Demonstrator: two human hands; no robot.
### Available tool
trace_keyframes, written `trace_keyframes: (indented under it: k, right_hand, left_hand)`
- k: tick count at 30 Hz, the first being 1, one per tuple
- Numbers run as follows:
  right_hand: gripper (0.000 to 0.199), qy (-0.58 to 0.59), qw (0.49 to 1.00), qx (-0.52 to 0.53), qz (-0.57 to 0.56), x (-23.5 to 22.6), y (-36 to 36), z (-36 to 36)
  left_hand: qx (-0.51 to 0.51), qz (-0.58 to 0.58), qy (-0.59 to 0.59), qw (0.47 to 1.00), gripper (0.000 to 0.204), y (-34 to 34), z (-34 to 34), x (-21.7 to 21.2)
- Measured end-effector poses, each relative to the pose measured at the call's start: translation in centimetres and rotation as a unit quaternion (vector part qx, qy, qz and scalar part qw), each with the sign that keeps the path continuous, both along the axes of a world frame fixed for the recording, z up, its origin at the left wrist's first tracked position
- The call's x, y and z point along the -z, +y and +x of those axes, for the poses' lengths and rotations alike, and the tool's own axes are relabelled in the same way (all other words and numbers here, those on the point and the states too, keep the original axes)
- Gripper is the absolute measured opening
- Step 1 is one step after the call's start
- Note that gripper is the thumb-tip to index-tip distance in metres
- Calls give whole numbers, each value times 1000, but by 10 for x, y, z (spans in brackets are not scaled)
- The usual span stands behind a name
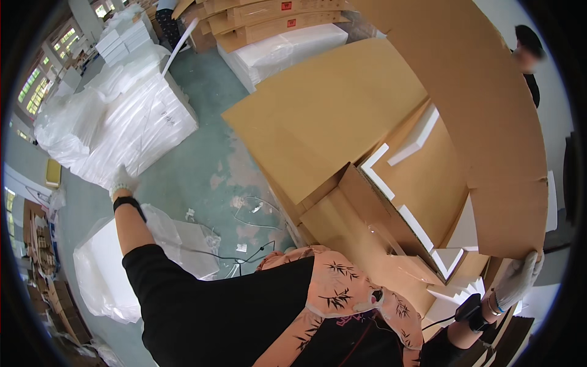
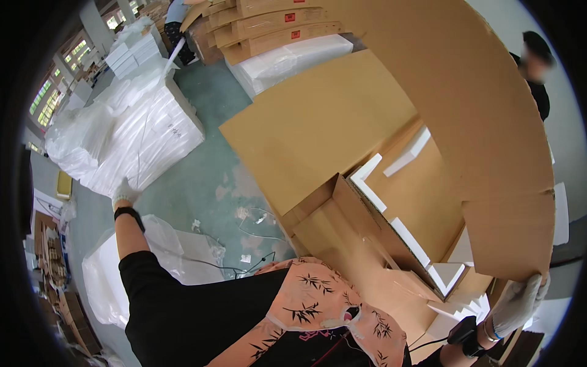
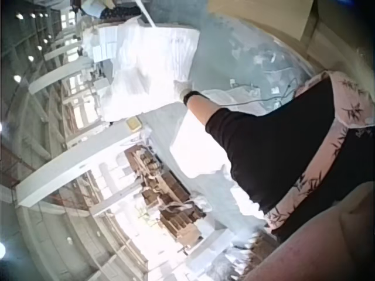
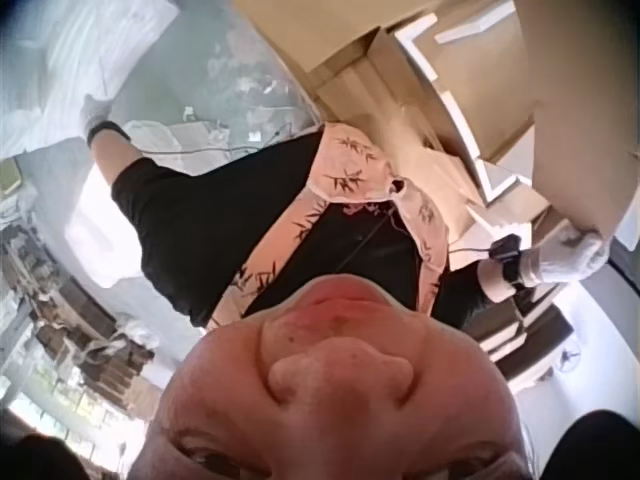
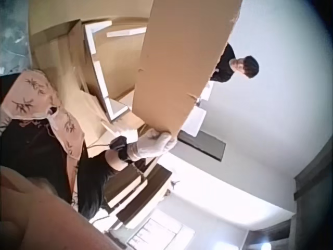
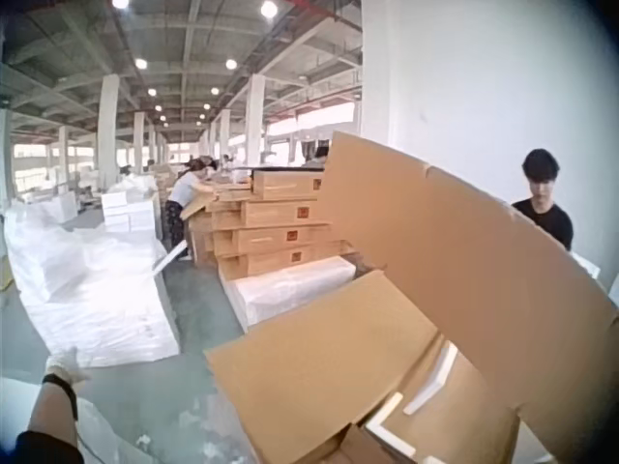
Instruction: The person assembles a cardboard box and places white foam corner protectors inside it. They retrieve the foam pieces from a large plastic bag and arrange them within the box, then use a tape dispenser to seal the box flaps.
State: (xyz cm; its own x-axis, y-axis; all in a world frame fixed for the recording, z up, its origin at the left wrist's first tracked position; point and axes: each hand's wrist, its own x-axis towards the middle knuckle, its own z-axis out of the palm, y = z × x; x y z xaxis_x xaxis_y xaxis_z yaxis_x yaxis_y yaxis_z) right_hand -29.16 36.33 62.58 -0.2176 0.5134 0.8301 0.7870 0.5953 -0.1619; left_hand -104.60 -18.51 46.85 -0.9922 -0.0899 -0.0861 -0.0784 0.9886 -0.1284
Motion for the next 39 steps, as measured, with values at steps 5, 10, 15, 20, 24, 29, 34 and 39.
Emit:
trace_keyframes:
  k: [5, 10, 15, 20, 24, 29, 34, 39]
  right_hand:
    - [29, 421, 867, -124, -238, -3, -8, 21]
    - [22, 312, 939, -84, -117, -13, -57, -7]
    - [26, 42, 998, -18, 36, -7, -100, 28]
    - [30, 100, 989, -85, 75, 15, -126, 55]
    - [55, 472, 808, -344, -73, 35, -118, -3]
    - [34, 631, 713, -198, -232, 88, -75, -7]
    - [26, 676, 640, -232, -281, 73, -45, -31]
    - [32, 571, 772, -131, -249, 80, -37, -22]
  left_hand:
    - [129, -68, -55, 988, 99, 66, 32, -69]
    - [232, 651, -189, 697, 72, 233, 81, -135]
    - [142, 811, -457, 337, 60, 377, 159, -143]
    - [51, 818, -461, 340, 20, 452, 165, -65]
    - [56, 822, -413, 387, 12, 478, 216, -49]
    - [84, 811, -429, 389, 13, 488, 233, -42]
    - [160, 809, -448, 346, 30, 465, 248, -57]
    - [115, 837, -400, 356, 37, 464, 257, -62]
